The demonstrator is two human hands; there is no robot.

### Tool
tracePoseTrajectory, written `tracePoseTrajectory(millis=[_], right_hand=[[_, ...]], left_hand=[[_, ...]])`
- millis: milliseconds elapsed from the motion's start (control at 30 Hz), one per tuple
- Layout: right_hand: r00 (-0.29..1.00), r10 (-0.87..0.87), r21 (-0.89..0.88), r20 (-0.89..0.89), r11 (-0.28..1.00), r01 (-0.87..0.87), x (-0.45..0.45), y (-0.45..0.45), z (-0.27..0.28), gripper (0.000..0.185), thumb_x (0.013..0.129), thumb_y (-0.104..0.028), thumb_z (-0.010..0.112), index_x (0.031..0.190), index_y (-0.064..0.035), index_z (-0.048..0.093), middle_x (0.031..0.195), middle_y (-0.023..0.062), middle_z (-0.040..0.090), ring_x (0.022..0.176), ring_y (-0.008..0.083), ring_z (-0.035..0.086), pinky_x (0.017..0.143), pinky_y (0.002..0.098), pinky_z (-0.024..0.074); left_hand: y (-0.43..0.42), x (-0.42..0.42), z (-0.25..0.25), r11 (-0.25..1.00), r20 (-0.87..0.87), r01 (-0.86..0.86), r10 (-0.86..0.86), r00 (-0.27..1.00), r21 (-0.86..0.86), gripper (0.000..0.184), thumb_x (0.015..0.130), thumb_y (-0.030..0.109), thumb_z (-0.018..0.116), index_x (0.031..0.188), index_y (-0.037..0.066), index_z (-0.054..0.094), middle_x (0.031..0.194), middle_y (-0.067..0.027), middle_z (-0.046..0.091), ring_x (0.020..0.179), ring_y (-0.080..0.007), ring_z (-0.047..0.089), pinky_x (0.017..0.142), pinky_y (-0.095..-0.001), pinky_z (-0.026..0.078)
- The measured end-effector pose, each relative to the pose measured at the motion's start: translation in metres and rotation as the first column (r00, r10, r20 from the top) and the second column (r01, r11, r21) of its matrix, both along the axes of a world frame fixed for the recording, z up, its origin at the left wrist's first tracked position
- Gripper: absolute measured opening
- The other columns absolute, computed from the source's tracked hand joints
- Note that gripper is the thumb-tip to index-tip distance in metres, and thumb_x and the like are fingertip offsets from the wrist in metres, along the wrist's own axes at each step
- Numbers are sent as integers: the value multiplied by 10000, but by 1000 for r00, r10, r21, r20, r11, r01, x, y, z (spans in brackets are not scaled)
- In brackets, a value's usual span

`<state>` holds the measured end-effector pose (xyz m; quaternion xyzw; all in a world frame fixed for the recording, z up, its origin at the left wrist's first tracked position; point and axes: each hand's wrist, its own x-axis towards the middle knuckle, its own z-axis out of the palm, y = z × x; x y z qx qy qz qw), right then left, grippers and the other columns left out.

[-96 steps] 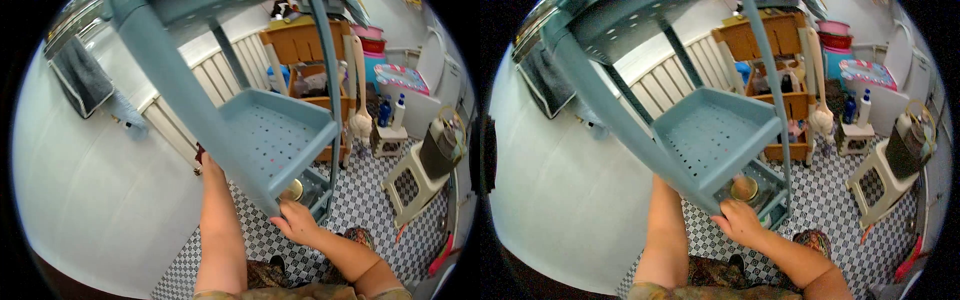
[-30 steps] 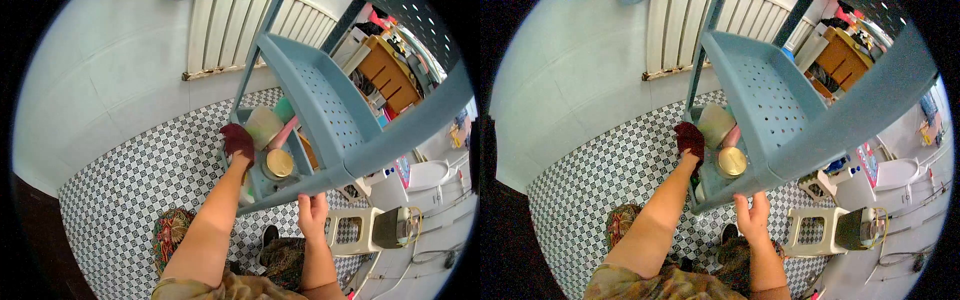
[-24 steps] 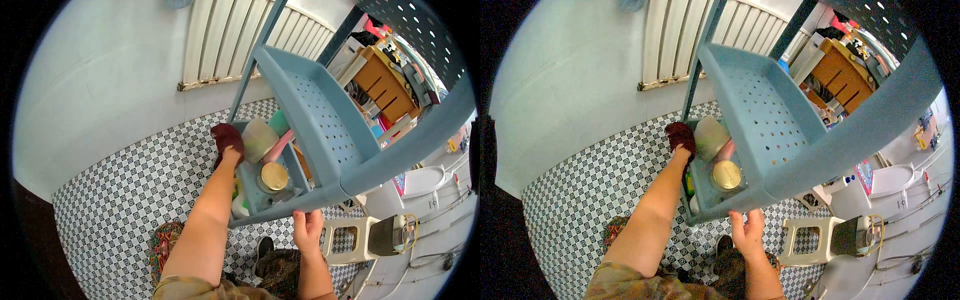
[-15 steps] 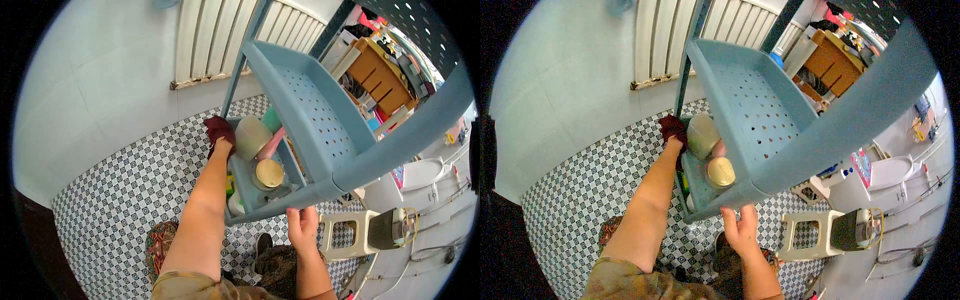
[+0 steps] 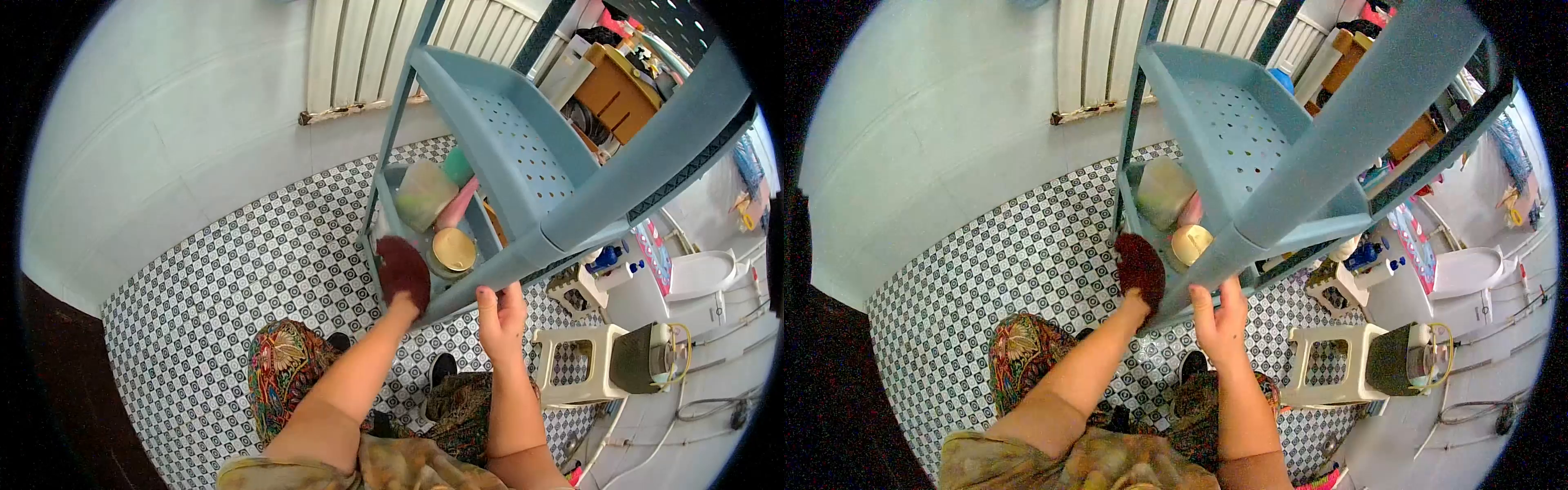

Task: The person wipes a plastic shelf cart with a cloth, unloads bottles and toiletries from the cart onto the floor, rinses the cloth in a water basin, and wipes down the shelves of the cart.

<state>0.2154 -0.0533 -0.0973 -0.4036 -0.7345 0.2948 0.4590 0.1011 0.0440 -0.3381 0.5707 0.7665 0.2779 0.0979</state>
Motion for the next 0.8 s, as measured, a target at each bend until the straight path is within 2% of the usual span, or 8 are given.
tracePoseTrajectory(millis=[67, 167, 367, 400, 467, 600, 633, 800], right_hand=[[997, 5, 41, -83, 999, -2, 1, 2, -6, 241, 857, -163, 499, 1016, 16, 475, 887, 48, 525, 799, 108, 464, 722, 238, 371], [999, 11, 52, -32, 999, -9, 4, 3, -9, 240, 857, -160, 499, 1019, 16, 475, 892, 45, 521, 793, 105, 461, 718, 238, 370], [996, 33, -2, -79, 999, -33, 5, 6, -10, 232, 856, -151, 499, 1015, 16, 473, 910, 44, 516, 814, 106, 456, 736, 244, 365], [997, 34, 0, -70, 999, -34, 5, 4, -10, 232, 856, -151, 499, 1015, 16, 473, 910, 44, 516, 814, 106, 456, 736, 244, 365], [999, -27, 1, -42, 1000, 27, 1, 0, -5, 209, 809, -98, 521, 981, 19, 505, 929, 111, 556, 859, 186, 512, 787, 293, 383], [994, -81, -61, -77, 995, 77, -1, -2, -4, 167, 793, -88, 531, 928, 8, 516, 868, 101, 571, 812, 185, 523, 748, 298, 400], [993, -108, -9, -45, 994, 108, -3, -1, -2, 151, 788, -78, 533, 911, 9, 515, 840, 97, 575, 782, 184, 525, 725, 296, 406], [994, -93, 36, -65, 995, 95, -4, -1, -2, 158, 795, -110, 545, 898, 8, 524, 833, 105, 573, 770, 197, 527, 718, 296, 403]], left_hand=[[-29, 12, -6, 995, 175, 85, -75, 982, -46, 320, 786, 160, 439, 1033, -15, 543, 1051, -155, 525, 949, -315, 494, 822, -457, 358], [-43, 13, -5, 987, 312, 149, -125, 942, -53, 314, 787, 154, 443, 1036, -12, 541, 1048, -148, 525, 946, -308, 494, 819, -448, 360], [34, -17, 6, 998, 5, -59, 59, 998, -20, 305, 788, 142, 452, 1041, -6, 538, 1042, -135, 525, 939, -293, 493, 812, -430, 364], [45, -27, 7, 998, 4, -56, 57, 998, -41, 304, 788, 140, 453, 1041, -5, 538, 1041, -132, 525, 938, -290, 493, 811, -427, 365], [59, -45, 8, 995, 40, -26, 30, 999, -93, 301, 789, 136, 456, 1043, -3, 537, 1039, -128, 525, 936, -285, 493, 808, -421, 366], [101, -74, 21, 968, 164, 93, -55, 985, -233, 296, 790, 129, 462, 1046, 1, 535, 1035, -118, 525, 931, -276, 492, 803, -409, 369], [112, -80, 26, 961, 195, 114, -65, 979, -253, 295, 790, 127, 463, 1047, 2, 534, 1034, -116, 526, 930, -273, 492, 802, -406, 369], [166, -109, 41, 971, 149, 44, -9, 989, -234, 289, 791, 117, 470, 1051, 7, 532, 1029, -105, 526, 924, -261, 492, 796, -391, 372]])
